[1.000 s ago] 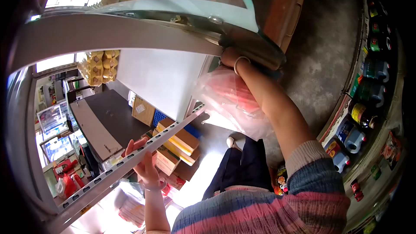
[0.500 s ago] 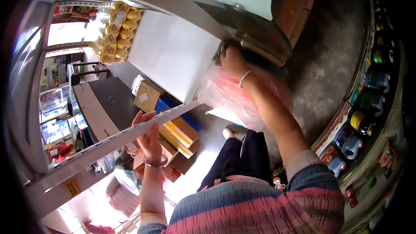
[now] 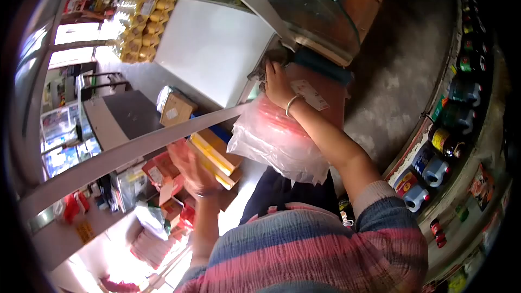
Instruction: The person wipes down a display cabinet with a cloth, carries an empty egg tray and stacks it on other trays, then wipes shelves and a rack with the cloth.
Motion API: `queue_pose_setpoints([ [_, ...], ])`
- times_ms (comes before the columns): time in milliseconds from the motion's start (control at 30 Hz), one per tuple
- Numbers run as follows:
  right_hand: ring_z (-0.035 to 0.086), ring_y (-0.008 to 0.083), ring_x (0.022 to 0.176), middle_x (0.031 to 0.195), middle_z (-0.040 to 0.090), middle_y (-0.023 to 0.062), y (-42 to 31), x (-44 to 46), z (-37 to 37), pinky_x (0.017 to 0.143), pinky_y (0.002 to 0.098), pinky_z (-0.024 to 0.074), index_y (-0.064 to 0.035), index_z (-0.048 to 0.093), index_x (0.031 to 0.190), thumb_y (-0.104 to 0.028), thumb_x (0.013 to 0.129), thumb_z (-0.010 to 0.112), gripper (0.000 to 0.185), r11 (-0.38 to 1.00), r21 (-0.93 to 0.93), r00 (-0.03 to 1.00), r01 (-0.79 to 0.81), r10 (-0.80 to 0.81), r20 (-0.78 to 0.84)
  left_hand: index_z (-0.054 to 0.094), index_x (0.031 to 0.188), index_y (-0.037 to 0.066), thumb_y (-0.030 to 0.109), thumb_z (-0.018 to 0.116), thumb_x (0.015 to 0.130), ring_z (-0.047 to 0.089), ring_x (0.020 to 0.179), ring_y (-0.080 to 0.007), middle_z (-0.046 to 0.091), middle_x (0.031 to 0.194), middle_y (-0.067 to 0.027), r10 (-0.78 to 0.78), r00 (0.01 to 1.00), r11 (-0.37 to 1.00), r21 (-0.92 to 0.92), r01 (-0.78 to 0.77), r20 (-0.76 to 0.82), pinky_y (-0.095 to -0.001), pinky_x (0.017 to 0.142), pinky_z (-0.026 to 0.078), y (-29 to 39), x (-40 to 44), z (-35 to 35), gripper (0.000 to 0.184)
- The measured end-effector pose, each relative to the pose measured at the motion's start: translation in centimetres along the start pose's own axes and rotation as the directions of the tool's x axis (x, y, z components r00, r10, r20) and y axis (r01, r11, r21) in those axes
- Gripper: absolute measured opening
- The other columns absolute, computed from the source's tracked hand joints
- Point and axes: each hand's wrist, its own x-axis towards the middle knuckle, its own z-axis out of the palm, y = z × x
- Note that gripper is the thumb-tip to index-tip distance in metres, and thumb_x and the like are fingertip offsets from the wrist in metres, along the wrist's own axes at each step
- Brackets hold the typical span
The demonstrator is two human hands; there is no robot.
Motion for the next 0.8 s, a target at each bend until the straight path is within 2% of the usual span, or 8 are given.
queue_pose_setpoints([
  [33,0.048,0.043,0.101,0.115,0.044,0.0276,0.9,0.9,-0.1,0.088,0.0457,0.0429,0.009,0.034,0.133,0.0,0.076,0.052,0.06,1.0,-0.021,0.999,-0.014,0.014,-0.044,0.028,0.141,0.001,0.037,0.049,0.095,0.044,0.121,-0.0226,0.042,0.138,-0.0098,-0.155,0.987,0.958,0.249,0.14,0.038,-0.032,0.101,0.035,-11.2,-2.5,-3.6,0.062],
  [67,0.049,0.0433,0.1,0.116,0.044,0.0273,1.3,1.3,0.1,0.087,0.0459,0.0436,0.0077,0.033,0.134,0.0,0.076,0.053,0.062,0.999,-0.033,0.998,-0.026,0.024,-0.064,0.021,0.144,0.009,0.049,0.053,0.09,0.036,0.13,-0.029,0.034,0.143,-0.0148,-0.537,0.75,0.712,-0.27,0.649,0.385,-0.048,0.103,0.035,-21.5,-6.9,-5.6,0.075],
  [133,0.051,0.0432,0.1,0.116,0.045,0.0265,1.3,1.6,-0.2,0.084,0.0463,0.0457,0.0026,0.032,0.137,0.001,0.075,0.053,0.066,0.997,-0.056,0.995,-0.045,0.04,-0.086,0.016,0.148,0.019,0.062,0.031,0.092,0.031,0.135,-0.033,0.029,0.15,-0.0087,-0.687,0.435,0.375,-0.229,0.898,0.581,-0.0588,0.104,0.029,-13.9,-8.5,2.4,0.072],
  [233,0.047,0.0427,0.103,0.117,0.042,0.0288,2.0,3.6,-0.2,0.092,0.0438,0.0411,0.0043,0.034,0.136,-0.001,0.078,0.052,0.061,0.993,0.036,0.988,-0.11,0.113,-0.104,0.027,0.144,0.011,0.046,0.034,0.098,0.035,0.133,-0.0283,0.035,0.146,-0.0086,-0.309,0.455,0.656,-0.158,0.738,0.835,-0.0481,0.106,0.032,-12.5,-5.5,6.6,0.059],
  [433,0.058,0.037,0.089,0.095,0.059,0.0219,1.2,5.8,-1.4,0.084,0.042,0.0464,0.0041,0.051,0.125,-0.003,0.076,0.051,0.05,0.93,0.246,0.945,-0.274,0.308,-0.11,0.037,0.133,0.006,0.022,0.042,0.096,0.048,0.117,-0.026,0.046,0.131,-0.0129,-0.316,0.553,0.78,-0.121,0.613,0.771,-0.0403,0.098,0.04,-16.7,-6.5,12.0,0.041],
  [500,0.061,0.019,0.08,0.094,0.063,0.0116,2.3,7.4,-2.8,0.068,0.0309,0.0503,0.0031,0.061,0.105,0.0,0.075,0.051,0.033,0.169,0.827,0.758,-0.537,0.526,0.385,0.04,0.129,0.004,0.02,0.046,0.093,0.05,0.112,-0.0261,0.049,0.127,-0.0139,-0.304,0.575,0.833,-0.081,0.547,0.76,-0.0402,0.095,0.041,-16.2,-6.7,14.4,0.04],
  [567,0.059,0.0196,0.073,0.084,0.062,0.0103,1.8,9.3,-4.8,0.063,0.0337,0.0499,0.0005,0.062,0.089,-0.001,0.077,0.049,0.018,0.036,0.775,0.634,-0.63,0.601,0.487,0.042,0.125,0.002,0.018,0.05,0.09,0.053,0.107,-0.0262,0.051,0.123,-0.0148,-0.276,0.602,0.885,-0.047,0.463,0.749,-0.04,0.091,0.043,-15.5,-6.4,16.8,0.039],
  [800,0.058,0.0268,0.075,0.087,0.057,0.014,0.2,14.2,-5.0,0.064,0.0396,0.0479,0.0034,0.058,0.089,0.0,0.077,0.048,0.016,0.362,0.467,0.559,-0.807,0.723,0.405,0.05,0.11,-0.004,0.012,0.062,0.08,0.063,0.088,-0.0267,0.059,0.109,-0.0183,-0.213,0.727,0.975,0.095,0.2,0.653,-0.0395,0.079,0.048,-13.3,-2.8,24.3,0.036],
])
